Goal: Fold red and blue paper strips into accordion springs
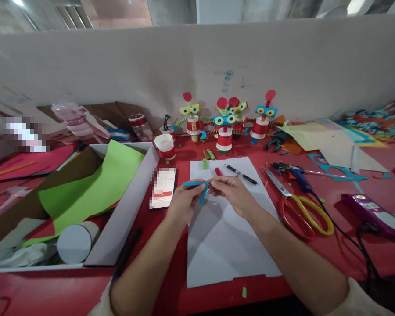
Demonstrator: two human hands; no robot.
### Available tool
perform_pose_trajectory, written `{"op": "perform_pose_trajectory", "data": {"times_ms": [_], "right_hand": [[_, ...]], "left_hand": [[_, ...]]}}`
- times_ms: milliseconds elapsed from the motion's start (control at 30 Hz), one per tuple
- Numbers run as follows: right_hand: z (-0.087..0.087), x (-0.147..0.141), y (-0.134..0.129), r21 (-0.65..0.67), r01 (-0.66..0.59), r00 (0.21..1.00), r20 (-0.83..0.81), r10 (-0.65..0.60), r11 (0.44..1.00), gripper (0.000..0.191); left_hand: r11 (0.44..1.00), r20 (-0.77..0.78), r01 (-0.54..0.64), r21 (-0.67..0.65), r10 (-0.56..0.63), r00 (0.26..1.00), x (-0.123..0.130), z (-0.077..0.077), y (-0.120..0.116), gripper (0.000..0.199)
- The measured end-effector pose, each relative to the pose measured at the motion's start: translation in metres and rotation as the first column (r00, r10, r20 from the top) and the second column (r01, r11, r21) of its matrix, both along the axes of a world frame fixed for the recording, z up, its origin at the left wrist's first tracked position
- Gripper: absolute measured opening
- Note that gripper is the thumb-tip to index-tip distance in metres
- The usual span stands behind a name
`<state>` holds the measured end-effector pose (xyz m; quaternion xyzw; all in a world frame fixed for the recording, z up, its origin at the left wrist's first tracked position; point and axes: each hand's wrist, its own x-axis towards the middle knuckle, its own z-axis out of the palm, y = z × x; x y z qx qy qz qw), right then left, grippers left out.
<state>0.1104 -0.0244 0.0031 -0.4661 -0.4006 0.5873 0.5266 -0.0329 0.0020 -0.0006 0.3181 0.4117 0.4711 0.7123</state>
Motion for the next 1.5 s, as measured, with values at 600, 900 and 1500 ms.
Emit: {"op": "perform_pose_trajectory", "data": {"times_ms": [600,900,1500], "right_hand": [[-0.007,-0.016,-0.015,0.212,0.230,0.964,0.083,-0.252,0.950,0.014],[0.001,-0.012,-0.012,0.065,0.253,0.967,0.006,-0.254,0.965,0.017],[0.000,-0.023,-0.022,0.045,0.268,0.962,-0.072,-0.264,0.962,0.015]], "left_hand": [[0.994,0.160,-0.084,0.065,0.073,0.984,0.012,-0.005,-0.015,0.014],[0.997,0.037,-0.052,0.064,0.050,0.998,0.008,-0.002,-0.014,0.023],[0.999,0.102,-0.010,0.051,0.005,0.995,0.009,-0.004,-0.013,0.022]]}}
